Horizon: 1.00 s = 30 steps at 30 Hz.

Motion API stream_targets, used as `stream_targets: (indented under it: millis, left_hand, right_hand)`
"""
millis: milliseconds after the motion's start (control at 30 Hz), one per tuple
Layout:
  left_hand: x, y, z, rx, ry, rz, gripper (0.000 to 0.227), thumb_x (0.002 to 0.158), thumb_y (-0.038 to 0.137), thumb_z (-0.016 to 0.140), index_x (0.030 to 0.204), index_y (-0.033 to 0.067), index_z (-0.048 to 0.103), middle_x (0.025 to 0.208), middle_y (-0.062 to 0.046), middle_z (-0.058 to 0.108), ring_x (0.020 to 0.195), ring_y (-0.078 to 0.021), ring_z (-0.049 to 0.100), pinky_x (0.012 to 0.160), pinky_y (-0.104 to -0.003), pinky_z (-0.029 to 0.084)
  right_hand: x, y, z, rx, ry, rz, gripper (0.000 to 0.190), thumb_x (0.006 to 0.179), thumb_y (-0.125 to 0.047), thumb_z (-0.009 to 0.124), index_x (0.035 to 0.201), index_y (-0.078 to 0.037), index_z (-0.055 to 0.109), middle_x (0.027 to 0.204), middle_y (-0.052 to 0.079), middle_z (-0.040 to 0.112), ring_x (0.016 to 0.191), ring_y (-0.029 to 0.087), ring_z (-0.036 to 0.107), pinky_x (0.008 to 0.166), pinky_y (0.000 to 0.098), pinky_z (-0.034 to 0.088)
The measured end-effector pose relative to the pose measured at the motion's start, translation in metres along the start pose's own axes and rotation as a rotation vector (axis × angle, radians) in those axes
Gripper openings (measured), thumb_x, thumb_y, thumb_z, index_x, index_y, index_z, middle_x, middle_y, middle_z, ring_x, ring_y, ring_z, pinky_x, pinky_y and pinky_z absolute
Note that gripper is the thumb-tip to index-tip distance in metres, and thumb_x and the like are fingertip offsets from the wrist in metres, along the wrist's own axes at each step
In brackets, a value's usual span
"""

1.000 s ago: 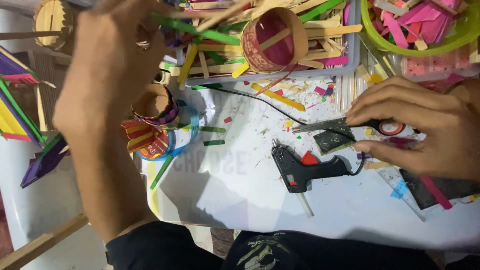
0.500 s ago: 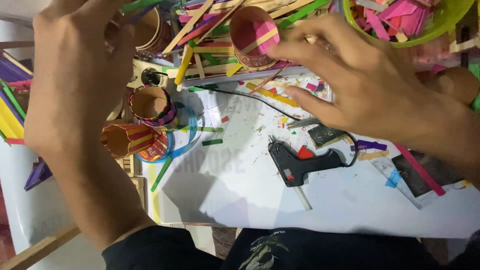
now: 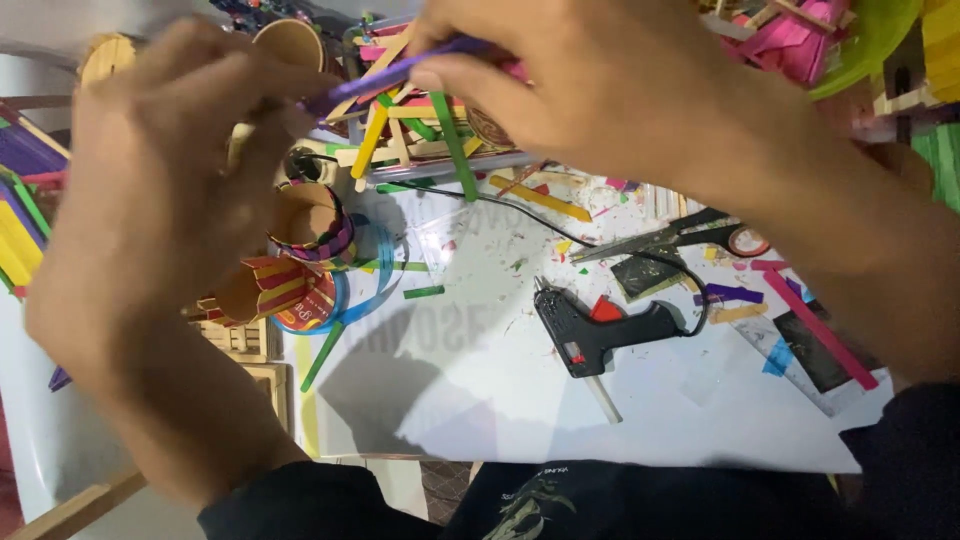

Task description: The person is decorating a small cylindrical container by gluing colored wooden sticks and paper strips to its surface and rim using a hot glue gun and scissors.

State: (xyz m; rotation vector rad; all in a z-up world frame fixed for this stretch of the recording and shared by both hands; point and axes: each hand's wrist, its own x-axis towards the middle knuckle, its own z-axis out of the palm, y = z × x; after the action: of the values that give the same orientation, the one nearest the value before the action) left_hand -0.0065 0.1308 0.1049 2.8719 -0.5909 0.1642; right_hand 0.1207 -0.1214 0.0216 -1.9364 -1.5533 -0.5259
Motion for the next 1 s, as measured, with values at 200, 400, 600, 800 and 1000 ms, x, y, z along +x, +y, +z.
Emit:
stream_targets:
  millis: [200, 400, 600, 800, 1000]
  left_hand:
    - [0.007, 0.046, 0.018, -0.254, -0.021, 0.084, 0.014, 0.106, 0.005, 0.072, 0.115, -0.0038, 0.067, 0.086, -0.011, 0.063, 0.07, -0.0222, 0.061, 0.064, -0.035, 0.043]
    - [0.014, 0.07, 0.055, -0.465, -0.077, 0.147, 0.006, 0.103, 0.003, 0.065, 0.108, 0.0006, 0.067, 0.076, -0.009, 0.07, 0.059, -0.0176, 0.066, 0.051, -0.028, 0.051]
    - [0.02, 0.092, 0.083, -0.598, -0.075, 0.234, 0.013, 0.106, 0.012, 0.059, 0.109, 0.0006, 0.065, 0.087, -0.011, 0.071, 0.067, -0.0215, 0.066, 0.059, -0.032, 0.049]
    - [0.032, 0.103, 0.102, -0.911, -0.253, 0.155, 0.027, 0.106, 0.021, 0.047, 0.109, 0.0008, 0.065, 0.089, -0.009, 0.072, 0.072, -0.0203, 0.07, 0.064, -0.029, 0.052]
    - [0.029, 0.092, 0.118, -0.86, -0.298, 0.026, 0.026, 0.105, 0.023, 0.054, 0.118, 0.0031, 0.064, 0.096, -0.005, 0.073, 0.069, -0.0152, 0.059, 0.062, -0.029, 0.044]
  right_hand:
    - [-0.013, -0.03, -0.036, 0.331, -0.015, -0.018, 0.014, 0.11, -0.002, 0.083, 0.103, 0.007, 0.076, 0.098, 0.018, 0.074, 0.091, 0.033, 0.069, 0.081, 0.045, 0.051]
    - [-0.055, -0.038, -0.051, 0.332, -0.103, 0.133, 0.013, 0.096, -0.006, 0.089, 0.1, 0.005, 0.083, 0.091, 0.014, 0.08, 0.077, 0.024, 0.074, 0.061, 0.0343, 0.056]
    - [-0.078, -0.054, -0.077, 0.454, -0.161, 0.29, 0.022, 0.088, -0.009, 0.093, 0.087, 0.006, 0.077, 0.076, 0.011, 0.073, 0.066, 0.019, 0.068, 0.054, 0.0291, 0.05]
    - [-0.104, -0.054, -0.078, 0.473, -0.179, 0.206, 0.024, 0.091, -0.011, 0.087, 0.088, 0.007, 0.072, 0.078, 0.013, 0.069, 0.073, 0.028, 0.068, 0.067, 0.0382, 0.057]
    - [-0.172, -0.026, -0.074, -0.069, -0.452, 0.284, 0.025, 0.102, -0.02, 0.078, 0.125, -0.009, 0.08, 0.104, 0.005, 0.079, 0.088, 0.019, 0.074, 0.072, 0.0386, 0.057]
